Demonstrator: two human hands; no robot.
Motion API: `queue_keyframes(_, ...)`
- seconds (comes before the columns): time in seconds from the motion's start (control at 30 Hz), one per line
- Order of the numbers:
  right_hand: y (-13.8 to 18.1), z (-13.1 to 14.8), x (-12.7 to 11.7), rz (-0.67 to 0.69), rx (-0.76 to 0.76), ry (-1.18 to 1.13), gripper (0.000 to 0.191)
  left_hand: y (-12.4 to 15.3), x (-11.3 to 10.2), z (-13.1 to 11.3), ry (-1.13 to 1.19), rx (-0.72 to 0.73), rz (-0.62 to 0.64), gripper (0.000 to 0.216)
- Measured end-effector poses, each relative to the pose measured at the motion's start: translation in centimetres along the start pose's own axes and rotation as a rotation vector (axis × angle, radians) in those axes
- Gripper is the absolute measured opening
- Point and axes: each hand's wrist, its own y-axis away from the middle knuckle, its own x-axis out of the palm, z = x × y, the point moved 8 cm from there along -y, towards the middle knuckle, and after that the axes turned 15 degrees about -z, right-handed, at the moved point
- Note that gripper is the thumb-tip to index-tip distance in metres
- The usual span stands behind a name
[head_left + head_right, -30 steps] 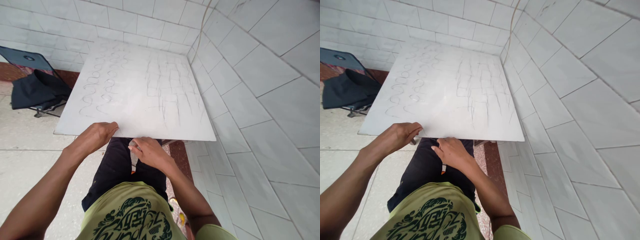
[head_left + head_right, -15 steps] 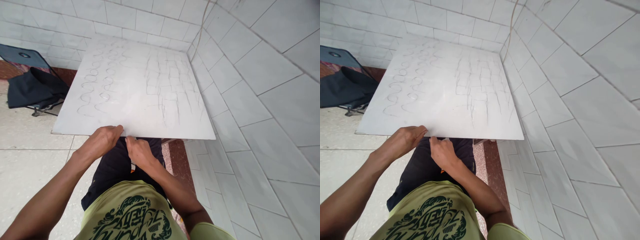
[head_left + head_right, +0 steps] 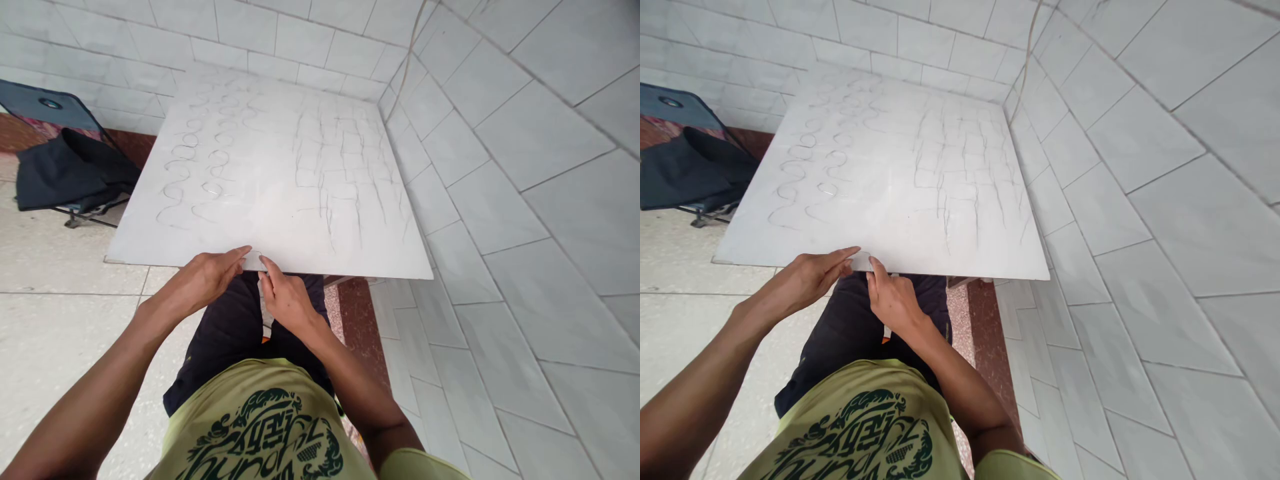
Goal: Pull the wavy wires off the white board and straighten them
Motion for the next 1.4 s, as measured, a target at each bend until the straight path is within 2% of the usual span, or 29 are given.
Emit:
queue_keyframes(0.2, 0.0, 0.1, -0.1, -0.001, -0.007, -0.084, 0.050, 0.5, 0.5, 0.4, 0.092, 0.037, 0.013, 0.053)
queue_keyframes(0.53, -0.1, -0.1, -0.4, -0.021, -0.028, -0.138, 0.052, 0.2, 0.6, -0.4, 0.227, 0.052, -0.050, 0.052)
queue_keyframes(0.63, 0.0, -0.3, -0.4, -0.023, -0.034, -0.159, 0.053, 0.1, 0.8, 0.1, 0.316, -0.019, -0.025, 0.053)
queue_keyframes(0.77, 0.0, -0.6, -1.2, -0.097, -0.001, -0.208, 0.052, -0.1, 1.0, 1.5, 0.441, -0.211, 0.045, 0.065)
queue_keyframes(0.87, -0.1, -1.2, -2.0, -0.178, 0.048, -0.221, 0.052, 0.0, 0.5, 2.5, 0.520, -0.327, 0.020, 0.079)
queue_keyframes(0.97, -0.2, -1.6, -2.6, -0.241, 0.054, -0.207, 0.052, 0.4, 0.1, 3.3, 0.612, -0.423, -0.023, 0.080)
queue_keyframes(1.2, -0.4, -2.2, -2.6, -0.295, 0.017, -0.161, 0.057, 0.4, -0.7, 2.7, 0.654, -0.430, -0.106, 0.067)
queue_keyframes(1.3, -0.4, -2.3, -2.4, -0.285, 0.029, -0.156, 0.056, 0.1, -0.8, 2.6, 0.650, -0.434, -0.108, 0.056)
queue_keyframes(1.4, -0.5, -2.5, -2.2, -0.258, 0.054, -0.160, 0.056, -0.4, -0.6, 2.6, 0.668, -0.430, -0.086, 0.056)
